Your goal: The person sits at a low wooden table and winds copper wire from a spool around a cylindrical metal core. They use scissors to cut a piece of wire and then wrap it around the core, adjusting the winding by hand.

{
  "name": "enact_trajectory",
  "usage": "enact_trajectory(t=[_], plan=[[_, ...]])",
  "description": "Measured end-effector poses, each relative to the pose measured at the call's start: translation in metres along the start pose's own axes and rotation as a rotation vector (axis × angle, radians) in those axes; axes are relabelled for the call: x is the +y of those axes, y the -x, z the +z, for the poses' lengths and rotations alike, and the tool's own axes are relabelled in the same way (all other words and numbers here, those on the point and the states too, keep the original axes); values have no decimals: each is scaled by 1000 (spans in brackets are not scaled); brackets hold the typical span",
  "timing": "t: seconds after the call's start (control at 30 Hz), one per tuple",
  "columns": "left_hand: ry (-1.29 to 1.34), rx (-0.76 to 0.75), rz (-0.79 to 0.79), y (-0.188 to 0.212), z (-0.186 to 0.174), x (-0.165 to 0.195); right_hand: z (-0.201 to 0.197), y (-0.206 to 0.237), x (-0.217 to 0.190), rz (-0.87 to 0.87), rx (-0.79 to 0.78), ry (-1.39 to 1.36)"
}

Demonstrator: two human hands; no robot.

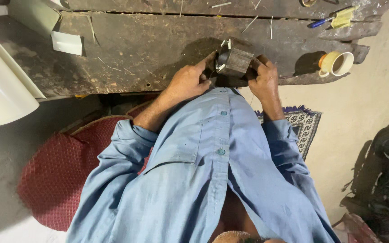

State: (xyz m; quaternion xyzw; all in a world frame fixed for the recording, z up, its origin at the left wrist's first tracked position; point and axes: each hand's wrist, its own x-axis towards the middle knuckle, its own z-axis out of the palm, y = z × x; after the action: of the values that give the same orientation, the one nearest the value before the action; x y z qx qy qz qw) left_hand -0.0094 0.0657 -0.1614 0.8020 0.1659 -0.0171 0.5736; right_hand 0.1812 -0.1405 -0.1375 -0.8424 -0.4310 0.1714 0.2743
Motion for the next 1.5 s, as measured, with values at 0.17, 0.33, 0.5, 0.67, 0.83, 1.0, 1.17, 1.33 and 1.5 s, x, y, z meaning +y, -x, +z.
enact_trajectory(t=[0.17,0.33,0.5,0.67,0.83,1.0,1.17,1.33,1.5], plan=[[2,-41,22,-5,-5,-1,3,-1,9,3,2,52],[5,-54,-8,-8,-4,-2,3,3,13,-87,35,22],[-140,4,-6,-7,3,-1,3,3,15,-58,22,31],[-120,58,-60,-7,1,6,3,2,17,-89,28,54],[-97,72,-30,-12,6,25,2,4,19,-59,45,13],[-75,130,-32,-15,22,49,-5,4,22,-121,31,45],[31,262,-86,-21,46,65,-9,10,25,-75,9,19],[-7,256,-202,-27,52,65,-6,12,35,-162,87,-28],[31,293,-91,-27,57,56,-3,12,48,-231,120,-25]])
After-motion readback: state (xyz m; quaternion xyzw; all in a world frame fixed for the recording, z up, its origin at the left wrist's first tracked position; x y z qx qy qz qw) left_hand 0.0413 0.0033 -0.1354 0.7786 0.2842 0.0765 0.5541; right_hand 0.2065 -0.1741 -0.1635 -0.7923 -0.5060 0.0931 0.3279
